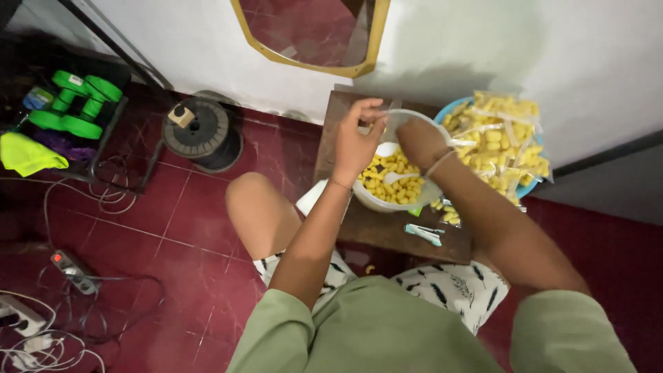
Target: Manually scooping snacks into small plastic bags and sealing them using a spoon and a lighter.
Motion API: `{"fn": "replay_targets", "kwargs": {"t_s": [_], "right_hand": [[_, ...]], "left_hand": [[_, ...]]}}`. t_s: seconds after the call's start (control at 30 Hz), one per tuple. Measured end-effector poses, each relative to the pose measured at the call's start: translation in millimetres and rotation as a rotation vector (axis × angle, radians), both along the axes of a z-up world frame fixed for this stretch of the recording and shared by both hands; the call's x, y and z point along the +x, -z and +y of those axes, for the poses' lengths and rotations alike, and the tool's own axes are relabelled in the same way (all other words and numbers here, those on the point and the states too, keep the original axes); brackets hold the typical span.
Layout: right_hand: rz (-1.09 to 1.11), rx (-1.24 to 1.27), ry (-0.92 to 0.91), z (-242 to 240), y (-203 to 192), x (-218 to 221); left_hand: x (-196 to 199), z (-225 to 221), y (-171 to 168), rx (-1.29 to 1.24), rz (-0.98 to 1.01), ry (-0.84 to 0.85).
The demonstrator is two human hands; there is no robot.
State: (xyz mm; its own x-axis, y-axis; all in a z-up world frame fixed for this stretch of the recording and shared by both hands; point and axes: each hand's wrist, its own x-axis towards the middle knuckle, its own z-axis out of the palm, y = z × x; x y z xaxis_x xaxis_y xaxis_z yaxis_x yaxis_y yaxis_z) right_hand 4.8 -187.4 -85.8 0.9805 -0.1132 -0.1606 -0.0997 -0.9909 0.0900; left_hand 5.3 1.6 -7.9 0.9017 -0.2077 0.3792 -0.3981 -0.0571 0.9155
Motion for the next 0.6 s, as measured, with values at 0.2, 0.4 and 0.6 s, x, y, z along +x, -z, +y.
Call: {"fn": "replay_targets", "kwargs": {"t_s": [0.2, 0.4, 0.6], "right_hand": [[-0.228, 0.254, -0.011, 31, 9, -15], [-0.045, 0.221, 0.038, 35, 21, -26], [0.048, -0.002, -0.088, 6, 71, -7]], "left_hand": [[1, -3, 5, 0.019, 0.006, 0.004], [-2, -1, -2, -0.026, -0.011, -0.01], [-1, -1, 2, -0.059, -0.002, 0.006]]}}
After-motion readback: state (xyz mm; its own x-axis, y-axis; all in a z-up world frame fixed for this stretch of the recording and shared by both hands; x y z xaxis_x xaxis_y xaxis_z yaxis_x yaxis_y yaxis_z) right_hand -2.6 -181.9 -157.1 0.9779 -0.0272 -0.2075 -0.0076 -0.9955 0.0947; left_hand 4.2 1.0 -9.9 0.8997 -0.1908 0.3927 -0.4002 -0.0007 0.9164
